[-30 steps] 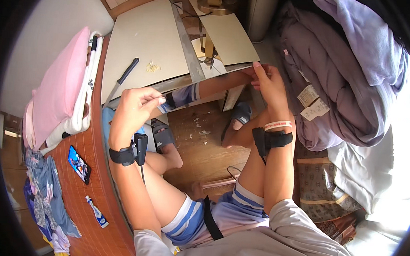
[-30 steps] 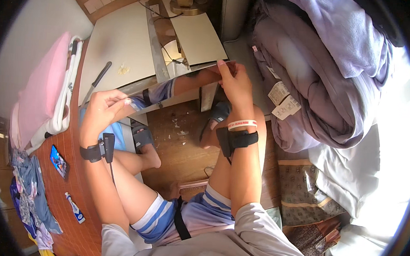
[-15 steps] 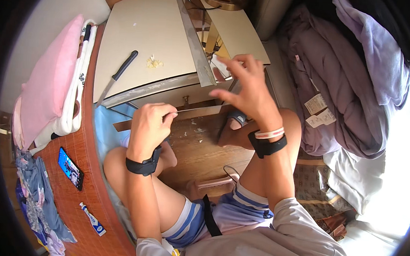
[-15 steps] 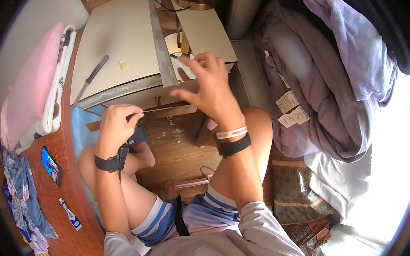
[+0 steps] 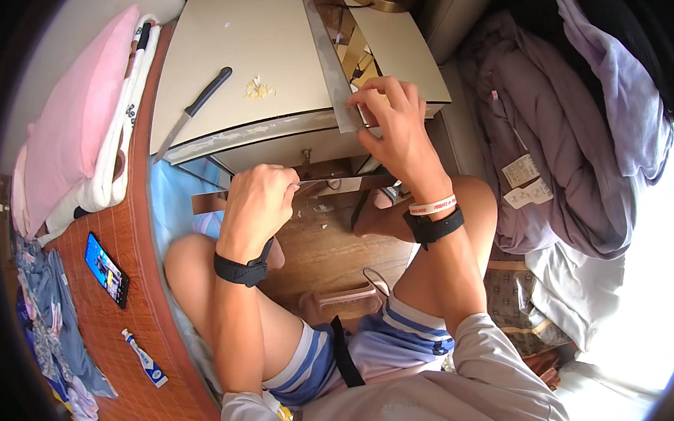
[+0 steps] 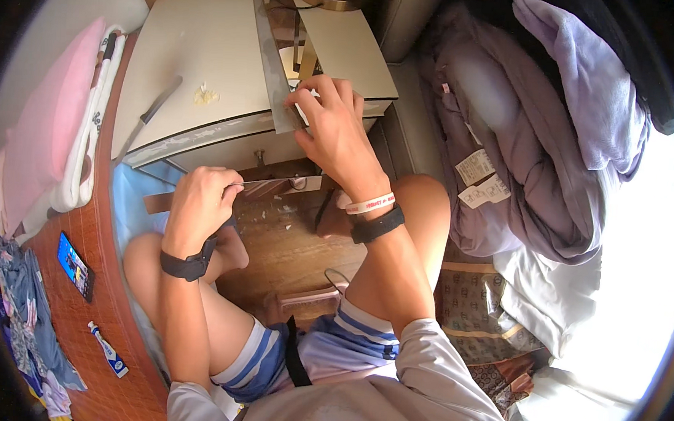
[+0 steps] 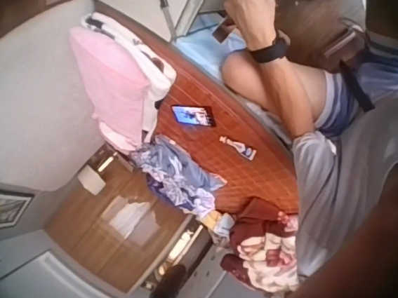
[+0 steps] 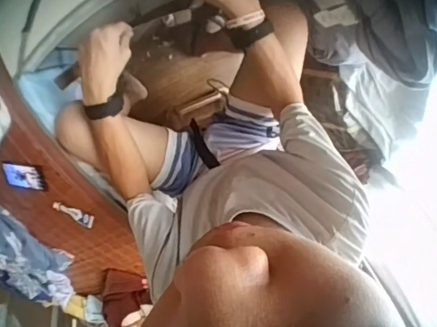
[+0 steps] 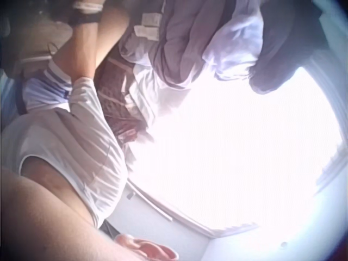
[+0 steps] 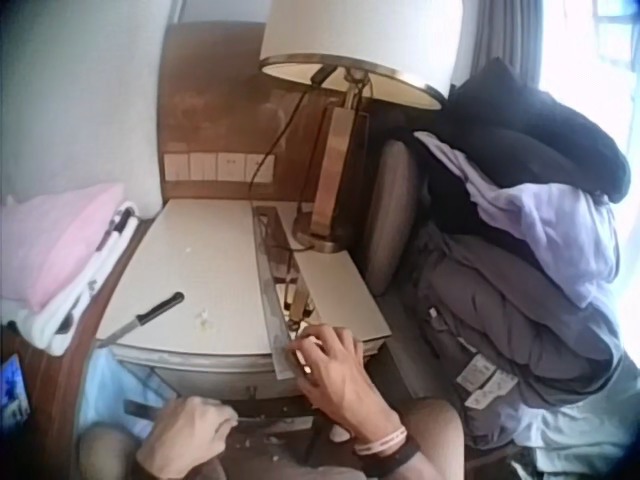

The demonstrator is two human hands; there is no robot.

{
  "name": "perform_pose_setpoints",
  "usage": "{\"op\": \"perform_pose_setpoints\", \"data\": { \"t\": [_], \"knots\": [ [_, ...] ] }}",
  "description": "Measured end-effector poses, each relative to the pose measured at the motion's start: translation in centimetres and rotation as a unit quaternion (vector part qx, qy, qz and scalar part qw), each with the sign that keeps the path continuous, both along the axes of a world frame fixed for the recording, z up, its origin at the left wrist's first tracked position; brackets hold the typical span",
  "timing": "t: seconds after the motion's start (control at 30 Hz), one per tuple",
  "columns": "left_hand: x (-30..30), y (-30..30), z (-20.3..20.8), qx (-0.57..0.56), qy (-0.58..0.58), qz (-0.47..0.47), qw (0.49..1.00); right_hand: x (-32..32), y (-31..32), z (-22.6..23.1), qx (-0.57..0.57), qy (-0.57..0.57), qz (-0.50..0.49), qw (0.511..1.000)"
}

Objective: Applying an adhesive strip to the edge of a wooden drawer using a knife to trim it.

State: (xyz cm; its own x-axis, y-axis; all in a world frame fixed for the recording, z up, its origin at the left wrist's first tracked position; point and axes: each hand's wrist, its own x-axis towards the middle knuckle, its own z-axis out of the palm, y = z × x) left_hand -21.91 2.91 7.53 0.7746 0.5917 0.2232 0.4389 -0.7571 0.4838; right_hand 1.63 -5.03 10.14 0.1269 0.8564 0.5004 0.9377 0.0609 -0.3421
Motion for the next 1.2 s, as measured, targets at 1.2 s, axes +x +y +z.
{"op": "perform_pose_setpoints", "data": {
  "t": [1.2],
  "knots": [
    [-0.5, 0.0, -0.5, -0.031, 0.082, 0.017, 0.996, 1.1, -1.4, 2.1, 0.034, 0.352, 0.075, 0.932]
  ]
}}
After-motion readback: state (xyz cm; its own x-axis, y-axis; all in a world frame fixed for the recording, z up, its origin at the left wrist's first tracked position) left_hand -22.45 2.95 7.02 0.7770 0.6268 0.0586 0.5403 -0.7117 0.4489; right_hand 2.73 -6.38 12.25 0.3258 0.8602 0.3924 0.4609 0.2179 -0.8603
